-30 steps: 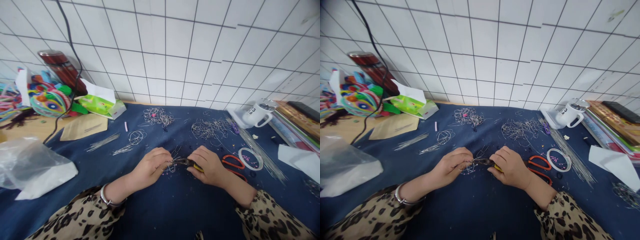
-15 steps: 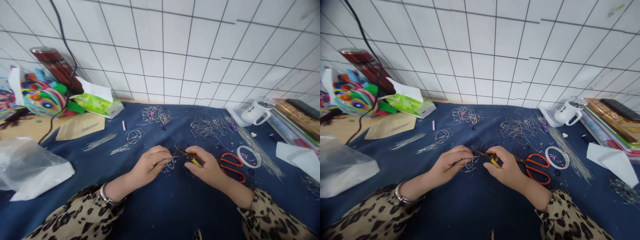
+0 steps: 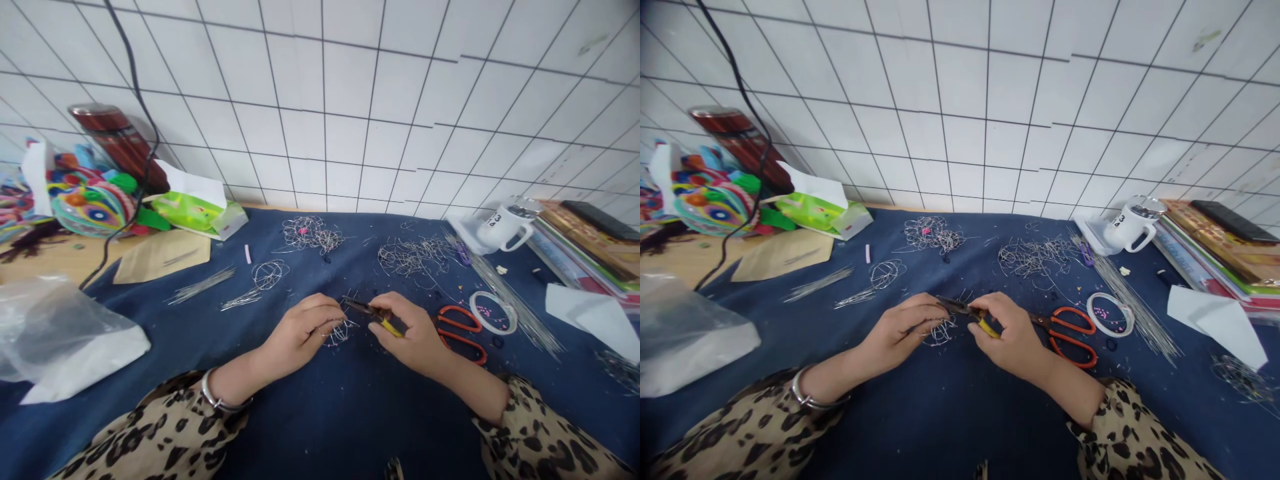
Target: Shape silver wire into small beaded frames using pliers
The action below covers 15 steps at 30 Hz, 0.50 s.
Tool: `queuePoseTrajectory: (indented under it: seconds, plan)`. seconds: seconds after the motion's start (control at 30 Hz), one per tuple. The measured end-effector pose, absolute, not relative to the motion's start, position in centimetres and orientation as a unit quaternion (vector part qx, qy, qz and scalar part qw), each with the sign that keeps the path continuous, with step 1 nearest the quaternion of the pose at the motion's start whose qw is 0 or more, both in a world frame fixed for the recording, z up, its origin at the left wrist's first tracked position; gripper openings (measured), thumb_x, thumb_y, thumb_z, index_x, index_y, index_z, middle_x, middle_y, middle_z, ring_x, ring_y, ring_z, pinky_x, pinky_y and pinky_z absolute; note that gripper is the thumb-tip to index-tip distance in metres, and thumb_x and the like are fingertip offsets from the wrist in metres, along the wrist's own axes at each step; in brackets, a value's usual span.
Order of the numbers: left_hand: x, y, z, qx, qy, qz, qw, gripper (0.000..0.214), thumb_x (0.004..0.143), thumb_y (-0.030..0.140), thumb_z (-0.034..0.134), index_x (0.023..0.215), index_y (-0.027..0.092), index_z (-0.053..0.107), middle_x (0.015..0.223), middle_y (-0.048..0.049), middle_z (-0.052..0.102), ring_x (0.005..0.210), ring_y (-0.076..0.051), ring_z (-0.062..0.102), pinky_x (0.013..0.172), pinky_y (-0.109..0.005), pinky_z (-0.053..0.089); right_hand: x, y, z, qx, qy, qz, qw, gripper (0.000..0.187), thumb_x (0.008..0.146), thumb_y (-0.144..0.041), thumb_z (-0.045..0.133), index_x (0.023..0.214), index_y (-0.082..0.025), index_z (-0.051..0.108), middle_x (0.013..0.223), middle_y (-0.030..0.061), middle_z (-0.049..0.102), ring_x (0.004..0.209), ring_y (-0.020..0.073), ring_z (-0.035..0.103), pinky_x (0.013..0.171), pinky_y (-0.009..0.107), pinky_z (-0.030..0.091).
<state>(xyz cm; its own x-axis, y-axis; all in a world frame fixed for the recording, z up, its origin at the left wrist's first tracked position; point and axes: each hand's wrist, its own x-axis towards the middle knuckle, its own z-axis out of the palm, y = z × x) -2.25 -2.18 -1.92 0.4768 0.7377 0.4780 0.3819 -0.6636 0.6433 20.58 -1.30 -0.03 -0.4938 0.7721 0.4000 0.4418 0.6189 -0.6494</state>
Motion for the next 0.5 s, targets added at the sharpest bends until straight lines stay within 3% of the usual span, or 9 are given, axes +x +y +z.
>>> queuePoseTrajectory:
  seconds: [0.17, 0.5]
  plan:
    - [-2.4, -2.1, -1.8, 0.819, 0.333, 0.408, 0.228, 0.023, 0.085, 0.008, 0.049, 0.103, 0.015, 0.061, 0.094, -0.0099, 0.061, 0.09, -0.018, 0.057, 0.08, -0.034, 0.049, 21.8, 0.4, -1.0, -0.298, -0.902, 0.077, 0.303, 0.025, 0.077, -0.012, 0.055, 0.102, -0.017, 0.055, 0.096, 0.0069, 0.06, 0.09, 0.0193, 0.052, 0.084, 0.039, 0.044]
    - [-2.7, -1.8, -1.8, 0.81, 0.351, 0.412, 0.225, 0.021, 0.084, 0.008, 0.05, 0.101, 0.015, 0.062, 0.092, -0.0093, 0.061, 0.089, -0.018, 0.057, 0.079, -0.035, 0.048, 22.0, 0.5, -1.0, -0.276, -0.916, 0.033, 0.29, 0.026, 0.076, -0.01, 0.055, 0.101, -0.015, 0.055, 0.093, 0.0076, 0.06, 0.085, 0.0187, 0.051, 0.08, 0.037, 0.045]
